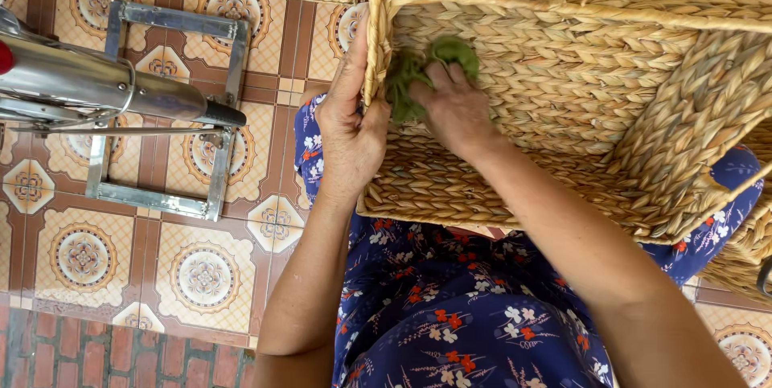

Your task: The person wipes the interior and exterior surfaces of woven baskets using a green cloth. They handle multiple baskets, turning them over to clean all sides, and occasionally use a bundle of thin sticks to scrub the basket's interior.

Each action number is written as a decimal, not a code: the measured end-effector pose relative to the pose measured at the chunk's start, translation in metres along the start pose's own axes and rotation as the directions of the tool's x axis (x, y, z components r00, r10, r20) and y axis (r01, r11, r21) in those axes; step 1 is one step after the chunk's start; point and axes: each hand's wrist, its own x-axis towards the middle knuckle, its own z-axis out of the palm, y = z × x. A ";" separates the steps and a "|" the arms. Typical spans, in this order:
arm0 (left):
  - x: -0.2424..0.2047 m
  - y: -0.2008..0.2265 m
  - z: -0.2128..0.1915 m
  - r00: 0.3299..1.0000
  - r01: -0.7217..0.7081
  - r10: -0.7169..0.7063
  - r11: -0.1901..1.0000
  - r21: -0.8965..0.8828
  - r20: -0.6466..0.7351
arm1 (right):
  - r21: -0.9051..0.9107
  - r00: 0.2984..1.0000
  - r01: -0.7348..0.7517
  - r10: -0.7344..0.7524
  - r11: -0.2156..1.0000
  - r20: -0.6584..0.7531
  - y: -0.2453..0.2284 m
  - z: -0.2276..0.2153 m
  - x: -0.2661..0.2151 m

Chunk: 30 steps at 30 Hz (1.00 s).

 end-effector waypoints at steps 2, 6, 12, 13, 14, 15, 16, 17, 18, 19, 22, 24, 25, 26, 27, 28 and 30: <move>-0.002 0.001 -0.005 1.000 0.022 -0.022 0.999 0.046 0.006 | -0.143 0.986 0.067 -0.087 0.988 -0.143 0.025 0.002 -0.028; -0.003 0.001 -0.002 0.999 0.020 -0.022 0.998 -0.056 -0.041 | -0.134 0.973 -0.105 0.130 0.985 0.192 0.068 -0.021 -0.079; -0.006 0.013 -0.013 0.993 0.111 -0.113 0.993 -0.036 -0.034 | 0.106 0.752 -0.620 0.550 0.777 0.364 0.097 -0.061 -0.137; -0.003 0.016 -0.013 0.996 0.087 -0.087 0.996 -0.005 -0.031 | 0.225 0.835 -0.543 0.492 0.809 0.246 0.102 -0.070 -0.154; -0.001 0.020 -0.010 0.995 0.094 -0.095 0.995 -0.029 -0.039 | 0.326 0.899 -0.436 0.422 0.839 0.114 0.103 -0.077 -0.174; 0.001 0.023 -0.009 0.993 0.102 -0.105 0.993 -0.053 -0.047 | 0.405 0.935 -0.311 0.352 0.860 -0.030 0.103 -0.081 -0.196; 0.003 0.024 -0.005 0.992 0.111 -0.114 0.992 -0.057 -0.054 | 0.516 0.900 -0.249 0.393 0.820 -0.190 0.105 -0.086 -0.222; 0.006 0.026 -0.003 0.991 0.120 -0.123 0.991 -0.062 -0.060 | 0.607 0.831 -0.165 0.441 0.778 -0.339 0.109 -0.089 -0.249; 0.006 0.030 -0.002 0.990 0.122 -0.125 0.991 -0.062 -0.063 | 0.715 0.702 -0.100 0.559 0.692 -0.442 0.121 -0.088 -0.272; 0.007 0.032 0.000 0.990 0.123 -0.127 0.990 -0.070 -0.059 | 0.796 0.544 -0.005 0.669 0.605 -0.506 0.137 -0.086 -0.297; 0.006 0.035 0.000 0.990 0.125 -0.129 0.989 -0.079 -0.056 | 0.778 0.182 -0.224 0.810 0.586 -0.558 0.226 -0.064 -0.352; 0.004 0.032 -0.001 0.989 0.128 -0.132 0.990 -0.063 -0.063 | 0.765 0.065 -0.390 0.844 0.512 -0.532 0.297 -0.035 -0.377; 0.005 0.029 -0.004 0.989 0.129 -0.132 0.990 -0.051 -0.072 | 0.731 0.065 -0.445 0.833 0.517 -0.550 0.328 -0.016 -0.389; 0.003 0.025 -0.006 0.992 0.109 -0.111 0.994 -0.030 -0.054 | 0.564 0.136 -0.641 0.800 0.521 -0.584 0.356 0.002 -0.401; 0.002 0.020 -0.007 0.995 0.090 -0.090 0.996 -0.011 -0.036 | 0.354 0.216 -0.790 0.768 0.500 -0.603 0.380 0.018 -0.411; 0.001 0.016 -0.011 0.997 0.074 -0.074 0.997 -0.018 -0.031 | 0.119 0.309 -0.876 0.733 0.467 -0.606 0.400 0.025 -0.409; -0.002 0.009 -0.015 0.998 0.050 -0.051 0.998 -0.031 -0.028 | 0.175 0.240 -0.895 0.774 0.409 -0.586 0.420 0.030 -0.408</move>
